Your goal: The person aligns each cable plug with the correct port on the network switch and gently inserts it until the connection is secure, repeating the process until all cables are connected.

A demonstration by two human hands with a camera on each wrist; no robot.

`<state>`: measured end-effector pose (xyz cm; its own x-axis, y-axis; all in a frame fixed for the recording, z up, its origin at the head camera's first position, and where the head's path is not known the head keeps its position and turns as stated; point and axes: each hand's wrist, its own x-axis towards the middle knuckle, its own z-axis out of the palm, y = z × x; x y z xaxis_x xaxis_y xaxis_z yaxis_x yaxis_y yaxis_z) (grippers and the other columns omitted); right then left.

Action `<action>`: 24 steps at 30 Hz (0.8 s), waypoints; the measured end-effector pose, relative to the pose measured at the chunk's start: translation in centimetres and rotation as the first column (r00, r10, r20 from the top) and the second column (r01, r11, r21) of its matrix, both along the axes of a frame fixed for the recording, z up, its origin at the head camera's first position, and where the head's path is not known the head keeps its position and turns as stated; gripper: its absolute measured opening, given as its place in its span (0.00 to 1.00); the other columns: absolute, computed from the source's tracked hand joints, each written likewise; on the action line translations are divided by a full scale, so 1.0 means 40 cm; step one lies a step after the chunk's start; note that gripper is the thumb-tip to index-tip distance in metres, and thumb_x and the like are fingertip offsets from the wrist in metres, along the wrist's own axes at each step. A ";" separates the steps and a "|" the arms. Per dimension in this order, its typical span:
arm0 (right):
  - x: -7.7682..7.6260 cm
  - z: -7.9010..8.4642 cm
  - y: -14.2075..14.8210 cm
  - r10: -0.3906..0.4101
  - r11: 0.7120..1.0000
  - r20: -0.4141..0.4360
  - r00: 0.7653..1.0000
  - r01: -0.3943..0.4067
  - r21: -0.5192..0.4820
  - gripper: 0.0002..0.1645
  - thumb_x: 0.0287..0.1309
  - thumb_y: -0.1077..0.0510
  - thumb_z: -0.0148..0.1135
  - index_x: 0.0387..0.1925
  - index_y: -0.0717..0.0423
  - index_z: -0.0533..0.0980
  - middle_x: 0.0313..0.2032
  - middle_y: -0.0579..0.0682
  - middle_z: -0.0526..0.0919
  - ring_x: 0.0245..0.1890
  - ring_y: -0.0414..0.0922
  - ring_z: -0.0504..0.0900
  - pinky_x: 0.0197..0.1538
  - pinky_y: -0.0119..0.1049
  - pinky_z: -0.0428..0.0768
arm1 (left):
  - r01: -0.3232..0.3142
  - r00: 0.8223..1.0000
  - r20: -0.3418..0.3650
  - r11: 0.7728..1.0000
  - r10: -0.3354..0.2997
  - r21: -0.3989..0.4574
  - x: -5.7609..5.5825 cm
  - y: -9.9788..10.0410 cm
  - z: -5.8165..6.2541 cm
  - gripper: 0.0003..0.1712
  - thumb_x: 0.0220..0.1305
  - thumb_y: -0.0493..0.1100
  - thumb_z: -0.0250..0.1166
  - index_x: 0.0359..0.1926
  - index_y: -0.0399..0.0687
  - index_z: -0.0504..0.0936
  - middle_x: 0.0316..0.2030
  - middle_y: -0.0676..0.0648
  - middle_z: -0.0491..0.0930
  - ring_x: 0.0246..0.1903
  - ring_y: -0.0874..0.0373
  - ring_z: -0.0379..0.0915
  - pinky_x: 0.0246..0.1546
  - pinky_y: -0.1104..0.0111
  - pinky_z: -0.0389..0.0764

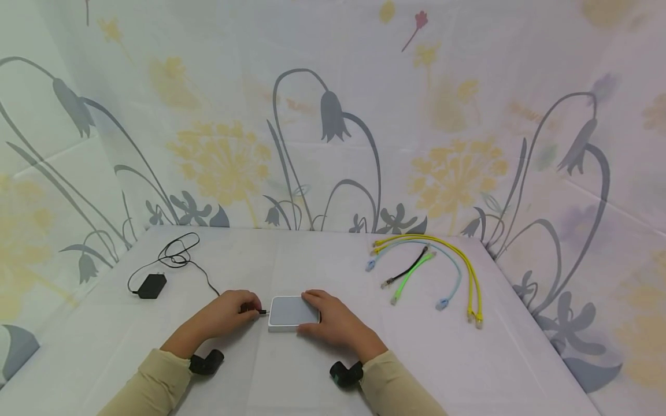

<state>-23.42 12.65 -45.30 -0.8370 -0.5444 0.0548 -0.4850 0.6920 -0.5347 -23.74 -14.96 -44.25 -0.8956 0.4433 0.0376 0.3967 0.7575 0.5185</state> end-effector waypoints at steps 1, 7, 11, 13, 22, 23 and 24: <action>0.000 -0.001 0.000 0.001 1.000 -0.002 1.000 -0.001 0.001 0.45 0.56 0.38 0.66 0.70 0.52 0.65 0.69 0.50 0.67 0.66 0.51 0.69 0.64 0.49 0.71 | 0.001 1.000 0.001 1.000 -0.001 -0.001 0.000 0.000 0.000 0.02 0.63 0.39 0.63 0.36 0.49 0.83 0.30 0.57 0.78 0.32 0.64 0.70 0.35 0.67 0.74; 0.000 0.001 0.000 0.004 1.000 -0.006 1.000 -0.004 0.000 0.45 0.56 0.38 0.66 0.70 0.52 0.64 0.69 0.51 0.67 0.67 0.51 0.69 0.64 0.49 0.71 | 0.013 1.000 -0.003 1.000 -0.013 -0.006 0.002 -0.002 0.003 0.02 0.64 0.40 0.64 0.36 0.48 0.83 0.29 0.57 0.77 0.31 0.64 0.69 0.34 0.69 0.73; 0.000 0.002 0.000 -0.002 1.000 -0.005 1.000 0.002 0.003 0.45 0.56 0.38 0.66 0.70 0.52 0.64 0.69 0.50 0.67 0.66 0.51 0.70 0.63 0.49 0.72 | 0.025 1.000 -0.003 1.000 -0.025 0.000 0.003 -0.003 0.004 0.03 0.64 0.42 0.64 0.35 0.48 0.83 0.29 0.57 0.77 0.31 0.65 0.69 0.34 0.69 0.73; 0.000 0.001 0.000 -0.004 1.000 -0.003 1.000 0.004 0.004 0.45 0.56 0.38 0.66 0.70 0.52 0.64 0.69 0.50 0.67 0.66 0.50 0.70 0.63 0.48 0.72 | 0.030 1.000 -0.005 1.000 -0.030 0.000 0.003 -0.004 0.003 0.03 0.64 0.41 0.64 0.35 0.48 0.83 0.29 0.58 0.78 0.30 0.65 0.69 0.34 0.69 0.73; 0.001 0.003 0.000 -0.001 1.000 0.002 1.000 0.001 -0.002 0.44 0.56 0.39 0.66 0.70 0.52 0.64 0.69 0.49 0.67 0.66 0.50 0.70 0.63 0.48 0.72 | 0.035 0.999 0.013 0.999 -0.035 0.017 0.004 -0.001 0.002 0.03 0.64 0.42 0.63 0.35 0.49 0.83 0.30 0.59 0.78 0.31 0.65 0.70 0.35 0.69 0.73; 0.001 0.002 0.000 0.000 1.000 0.001 1.000 0.000 -0.002 0.44 0.56 0.39 0.66 0.70 0.52 0.64 0.69 0.49 0.67 0.66 0.50 0.70 0.63 0.49 0.72 | 0.035 0.999 0.014 0.999 -0.035 0.017 0.004 0.000 0.001 0.03 0.64 0.42 0.63 0.35 0.49 0.83 0.30 0.59 0.78 0.31 0.64 0.70 0.35 0.69 0.73; 0.001 0.003 0.000 0.000 1.000 0.001 1.000 0.000 -0.003 0.44 0.56 0.39 0.66 0.70 0.52 0.64 0.69 0.49 0.67 0.66 0.50 0.70 0.63 0.49 0.72 | 0.036 0.999 0.014 0.999 -0.036 0.017 0.004 0.000 0.002 0.03 0.65 0.42 0.63 0.35 0.49 0.83 0.30 0.59 0.78 0.31 0.64 0.70 0.35 0.69 0.73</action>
